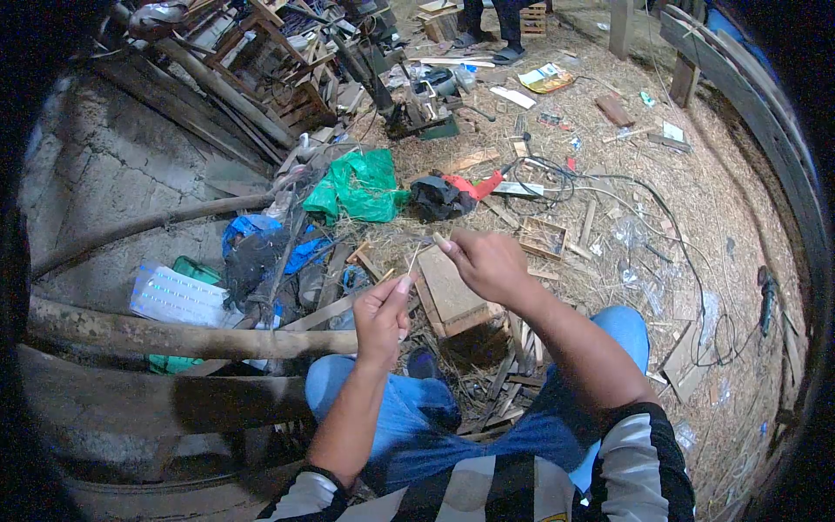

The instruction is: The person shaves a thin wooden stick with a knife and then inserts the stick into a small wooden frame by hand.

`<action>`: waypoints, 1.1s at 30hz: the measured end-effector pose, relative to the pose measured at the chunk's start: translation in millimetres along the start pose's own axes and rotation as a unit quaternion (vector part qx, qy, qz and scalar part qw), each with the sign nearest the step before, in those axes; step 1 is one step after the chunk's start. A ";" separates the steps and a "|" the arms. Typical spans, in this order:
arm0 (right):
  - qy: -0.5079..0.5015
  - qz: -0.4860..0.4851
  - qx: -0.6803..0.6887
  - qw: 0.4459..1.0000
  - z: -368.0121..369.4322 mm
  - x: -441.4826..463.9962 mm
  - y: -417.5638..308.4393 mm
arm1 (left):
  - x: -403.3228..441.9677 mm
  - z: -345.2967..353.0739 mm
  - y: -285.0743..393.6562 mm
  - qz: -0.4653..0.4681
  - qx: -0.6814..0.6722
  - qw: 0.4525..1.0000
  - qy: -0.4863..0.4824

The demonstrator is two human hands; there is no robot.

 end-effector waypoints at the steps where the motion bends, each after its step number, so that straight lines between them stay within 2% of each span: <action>1: 0.022 -0.025 0.009 0.999 2.0 -1.8 -3.3 | 0.2 -0.5 -0.6 -0.017 -0.012 1.000 -0.006; 3: 0.042 -0.049 0.018 0.998 4.6 -7.5 -11.3 | 0.1 -0.6 -1.2 -0.017 -0.016 1.000 -0.009; 5: -0.025 -0.078 0.021 0.996 9.6 -12.4 -20.8 | -0.2 -0.5 -2.3 -0.018 -0.019 1.000 -0.013; 6: -0.025 -0.077 0.022 0.996 10.1 -12.6 -19.5 | -0.2 -0.9 -2.4 -0.020 -0.023 0.999 -0.018; 10: 0.020 -0.019 -0.001 1.000 4.4 -2.9 7.6 | 0.1 -1.1 -1.4 -0.020 -0.023 0.999 -0.022; 12: 0.021 0.046 -0.006 0.999 -2.1 1.2 16.9 | 2.4 -1.0 -4.2 -0.020 -0.024 0.999 -0.021; 14: 0.028 0.052 -0.002 0.998 -2.5 1.7 13.9 | 3.3 -1.7 -3.1 -0.021 -0.025 0.999 -0.017; 17: 0.049 -0.003 0.024 0.998 1.6 -6.6 -1.8 | 1.7 -2.0 -2.2 -0.040 -0.042 0.998 -0.018; 19: -0.001 -0.060 0.017 0.998 5.7 -13.1 -18.1 | 2.3 -1.8 -3.0 -0.055 -0.058 0.996 -0.038; 24: -0.030 -0.101 0.031 0.994 13.9 -17.2 -28.8 | 4.0 -1.6 -7.0 -0.021 -0.039 0.999 -0.031; 27: -0.047 -0.076 0.029 0.996 11.9 -15.3 -26.7 | 3.8 -1.1 -7.1 0.021 0.006 1.000 -0.008; 30: -0.005 -0.069 0.023 0.997 9.6 -12.9 -14.9 | 0.5 -0.2 -5.7 0.041 0.037 0.998 0.007; 32: 0.037 -0.013 0.003 0.999 2.1 -6.0 3.0 | -1.2 0.5 -4.2 0.038 0.040 0.998 0.010; 33: 0.024 0.030 -0.008 0.999 -2.7 -2.4 9.6 | -1.7 0.9 -3.7 0.036 0.044 0.998 0.011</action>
Point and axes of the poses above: each hand's wrist, its own x-axis towards the middle knuckle, its own z-axis out of the palm, y = z × x, the point moved 3 cm from there along x, towards the middle knuckle, and after that the axes turned 15 degrees about -z, right-handed, at the moved point
